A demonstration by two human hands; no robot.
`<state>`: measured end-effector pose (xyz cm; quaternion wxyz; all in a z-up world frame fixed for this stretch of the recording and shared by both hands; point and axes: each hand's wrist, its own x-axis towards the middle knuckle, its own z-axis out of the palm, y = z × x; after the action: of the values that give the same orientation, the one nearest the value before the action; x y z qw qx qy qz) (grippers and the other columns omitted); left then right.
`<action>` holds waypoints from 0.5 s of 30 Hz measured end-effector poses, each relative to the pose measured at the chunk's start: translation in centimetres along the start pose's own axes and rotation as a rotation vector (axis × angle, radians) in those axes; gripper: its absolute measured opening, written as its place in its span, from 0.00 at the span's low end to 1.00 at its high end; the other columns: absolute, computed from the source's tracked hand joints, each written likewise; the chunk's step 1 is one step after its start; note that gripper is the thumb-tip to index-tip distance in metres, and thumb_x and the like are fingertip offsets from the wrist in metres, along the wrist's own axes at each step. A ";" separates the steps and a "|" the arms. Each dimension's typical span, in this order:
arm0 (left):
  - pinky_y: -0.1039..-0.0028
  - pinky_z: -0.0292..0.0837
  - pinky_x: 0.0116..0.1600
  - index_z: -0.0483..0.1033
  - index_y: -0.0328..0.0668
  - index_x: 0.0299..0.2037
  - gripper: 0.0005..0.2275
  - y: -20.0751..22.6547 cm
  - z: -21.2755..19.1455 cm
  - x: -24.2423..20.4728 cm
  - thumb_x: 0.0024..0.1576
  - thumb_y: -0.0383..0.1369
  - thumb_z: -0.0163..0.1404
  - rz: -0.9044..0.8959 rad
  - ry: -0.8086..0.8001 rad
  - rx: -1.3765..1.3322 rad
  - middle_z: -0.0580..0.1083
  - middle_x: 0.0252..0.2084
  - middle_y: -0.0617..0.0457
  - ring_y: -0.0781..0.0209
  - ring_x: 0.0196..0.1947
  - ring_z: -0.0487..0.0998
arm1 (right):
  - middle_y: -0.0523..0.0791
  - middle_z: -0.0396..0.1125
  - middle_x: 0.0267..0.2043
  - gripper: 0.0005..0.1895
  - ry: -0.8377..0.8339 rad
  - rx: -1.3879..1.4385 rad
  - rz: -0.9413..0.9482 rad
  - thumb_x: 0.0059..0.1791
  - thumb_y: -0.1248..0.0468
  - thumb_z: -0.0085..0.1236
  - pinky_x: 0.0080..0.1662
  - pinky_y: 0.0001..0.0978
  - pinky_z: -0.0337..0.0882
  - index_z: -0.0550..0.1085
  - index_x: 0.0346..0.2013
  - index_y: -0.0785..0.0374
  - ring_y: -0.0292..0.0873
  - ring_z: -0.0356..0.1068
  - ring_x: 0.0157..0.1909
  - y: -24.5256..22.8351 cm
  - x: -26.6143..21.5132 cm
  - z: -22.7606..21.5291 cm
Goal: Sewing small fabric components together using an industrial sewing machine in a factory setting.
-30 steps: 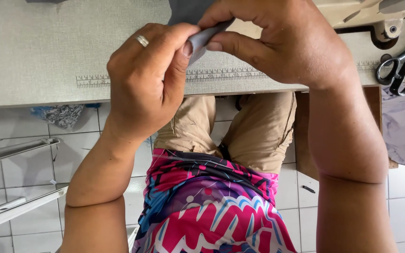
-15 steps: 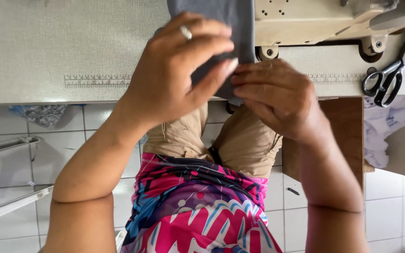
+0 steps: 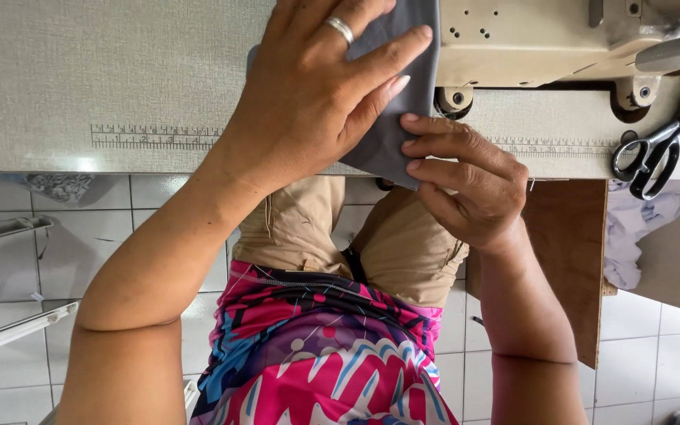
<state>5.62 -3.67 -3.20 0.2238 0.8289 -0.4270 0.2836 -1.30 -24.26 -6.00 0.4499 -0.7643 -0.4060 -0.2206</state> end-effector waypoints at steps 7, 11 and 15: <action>0.61 0.64 0.40 0.75 0.54 0.55 0.10 -0.8 1.0 -0.1 0.65 0.36 0.51 -0.007 -0.053 0.117 0.71 0.38 0.45 0.47 0.37 0.70 | 0.57 0.71 0.37 0.05 0.028 -0.241 -0.106 0.46 0.80 0.50 0.49 0.53 0.69 0.70 0.31 0.71 0.63 0.69 0.47 0.8 0.0 0.1; 0.57 0.64 0.42 0.77 0.49 0.55 0.10 -1.5 0.8 0.2 0.65 0.34 0.51 0.018 -0.041 0.020 0.71 0.39 0.42 0.42 0.42 0.71 | 0.59 0.68 0.39 0.07 0.024 -0.288 -0.079 0.44 0.81 0.52 0.49 0.54 0.68 0.71 0.30 0.70 0.61 0.71 0.46 1.1 -0.1 0.1; 0.58 0.66 0.39 0.75 0.45 0.56 0.10 -2.2 0.9 0.4 0.67 0.33 0.48 0.013 -0.088 -0.053 0.72 0.39 0.41 0.42 0.39 0.72 | 0.58 0.69 0.34 0.05 0.020 -0.332 -0.114 0.47 0.81 0.51 0.53 0.55 0.66 0.71 0.29 0.72 0.62 0.72 0.44 1.3 0.5 -0.1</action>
<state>7.92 -3.30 -3.92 0.2247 0.8317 -0.4491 0.2370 0.06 -24.48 -6.33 0.3083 -0.8015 -0.4024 -0.3173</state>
